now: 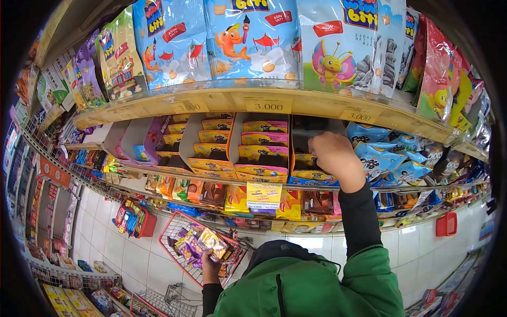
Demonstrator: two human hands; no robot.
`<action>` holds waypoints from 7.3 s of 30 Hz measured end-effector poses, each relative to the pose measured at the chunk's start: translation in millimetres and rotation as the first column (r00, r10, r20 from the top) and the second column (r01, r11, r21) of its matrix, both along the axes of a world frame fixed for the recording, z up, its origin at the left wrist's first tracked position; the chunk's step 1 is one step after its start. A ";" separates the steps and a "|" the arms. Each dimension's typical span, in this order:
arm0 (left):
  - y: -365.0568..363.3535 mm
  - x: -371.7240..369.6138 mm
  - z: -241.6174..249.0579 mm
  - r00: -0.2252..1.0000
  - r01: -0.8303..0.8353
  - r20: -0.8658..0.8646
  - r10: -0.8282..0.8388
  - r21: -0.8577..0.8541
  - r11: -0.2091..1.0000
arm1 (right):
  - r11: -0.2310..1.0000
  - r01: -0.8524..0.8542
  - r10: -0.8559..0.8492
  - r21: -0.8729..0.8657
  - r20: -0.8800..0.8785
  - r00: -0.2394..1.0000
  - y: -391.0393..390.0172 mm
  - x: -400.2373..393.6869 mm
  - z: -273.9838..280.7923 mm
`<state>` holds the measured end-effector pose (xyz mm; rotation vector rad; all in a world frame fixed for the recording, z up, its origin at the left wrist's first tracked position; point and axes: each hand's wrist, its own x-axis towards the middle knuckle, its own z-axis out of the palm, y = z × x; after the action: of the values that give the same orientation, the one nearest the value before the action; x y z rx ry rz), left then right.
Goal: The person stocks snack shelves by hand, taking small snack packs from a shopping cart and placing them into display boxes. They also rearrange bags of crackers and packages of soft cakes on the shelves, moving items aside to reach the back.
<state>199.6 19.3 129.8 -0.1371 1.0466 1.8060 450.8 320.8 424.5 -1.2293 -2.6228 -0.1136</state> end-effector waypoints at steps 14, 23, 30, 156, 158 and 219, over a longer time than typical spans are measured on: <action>-18.9 15.6 -14.3 0.999 0.007 0.044 -0.007 0.009 1.000 | 0.991 -0.129 0.128 0.031 0.039 0.991 0.1 9.1 4.0; -18.6 32.1 -20.2 0.996 -0.085 0.030 0.085 0.003 0.996 | 0.977 -0.207 0.203 0.057 0.074 0.976 6.5 4.1 11.6; -19.4 44.1 -16.0 0.994 -0.113 0.004 0.113 -0.006 0.994 | 0.974 -0.213 0.203 0.073 0.120 0.972 14.4 1.5 -4.6; 49.2 29.8 109.6 0.989 0.014 -0.144 0.037 0.339 0.940 | 0.994 -0.003 0.033 -0.112 0.266 0.963 21.1 -13.5 30.2; 49.8 30.5 109.2 0.989 0.019 -0.142 0.033 0.351 0.936 | 0.993 0.006 0.028 -0.120 0.281 0.959 17.4 -14.5 33.1; 77.3 104.5 142.3 0.790 0.064 -0.611 0.061 0.181 0.981 | 0.412 -0.678 0.074 -0.609 -0.719 0.691 -106.3 6.9 -105.3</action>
<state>304.1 96.6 272.1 0.6192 1.2981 1.9884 457.7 214.5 319.2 -0.5181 -2.2168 1.5997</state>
